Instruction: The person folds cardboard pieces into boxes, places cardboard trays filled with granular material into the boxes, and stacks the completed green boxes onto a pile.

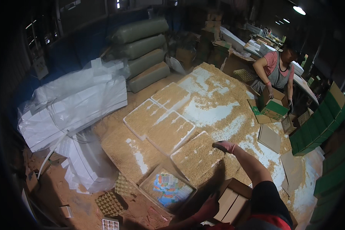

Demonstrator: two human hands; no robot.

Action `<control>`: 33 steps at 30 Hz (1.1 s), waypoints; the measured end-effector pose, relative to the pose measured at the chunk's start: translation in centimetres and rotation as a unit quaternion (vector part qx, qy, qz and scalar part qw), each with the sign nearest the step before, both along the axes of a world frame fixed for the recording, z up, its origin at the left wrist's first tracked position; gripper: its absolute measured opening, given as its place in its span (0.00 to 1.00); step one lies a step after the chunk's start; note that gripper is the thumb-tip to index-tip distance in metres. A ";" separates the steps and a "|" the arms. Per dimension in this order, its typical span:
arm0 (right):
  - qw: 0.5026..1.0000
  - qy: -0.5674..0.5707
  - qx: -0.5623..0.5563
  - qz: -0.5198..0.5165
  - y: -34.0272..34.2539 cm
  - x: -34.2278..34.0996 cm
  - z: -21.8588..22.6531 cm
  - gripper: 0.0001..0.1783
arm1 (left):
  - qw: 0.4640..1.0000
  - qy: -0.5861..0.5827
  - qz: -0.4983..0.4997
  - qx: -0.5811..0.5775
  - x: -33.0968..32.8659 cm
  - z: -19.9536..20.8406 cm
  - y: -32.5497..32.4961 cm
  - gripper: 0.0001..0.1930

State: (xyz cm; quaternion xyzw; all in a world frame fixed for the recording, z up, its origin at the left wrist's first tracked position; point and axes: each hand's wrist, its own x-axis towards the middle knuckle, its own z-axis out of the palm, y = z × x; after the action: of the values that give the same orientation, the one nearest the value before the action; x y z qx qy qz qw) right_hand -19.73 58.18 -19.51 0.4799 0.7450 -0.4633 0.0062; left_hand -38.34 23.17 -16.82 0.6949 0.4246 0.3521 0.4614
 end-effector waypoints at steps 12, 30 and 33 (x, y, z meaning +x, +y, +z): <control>0.933 0.194 0.136 -0.271 -8.4 1.7 11.4 0.41 | 0.988 0.071 0.023 -0.135 -0.6 2.8 0.6 0.32; 0.736 0.251 0.106 -0.620 -48.7 16.4 22.2 0.45 | 0.954 -0.149 0.022 -0.260 7.5 6.4 -0.4 0.24; 0.805 0.139 0.115 -0.565 -45.9 15.3 17.9 0.42 | 0.989 0.101 -0.018 -0.108 4.7 7.3 1.1 0.29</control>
State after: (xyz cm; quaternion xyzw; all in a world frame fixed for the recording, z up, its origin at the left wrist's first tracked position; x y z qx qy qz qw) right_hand -4.45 12.23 -1.60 0.7435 0.3829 -0.3578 -0.4154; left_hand -33.65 24.27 -9.48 0.6804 0.4921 0.2235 0.4949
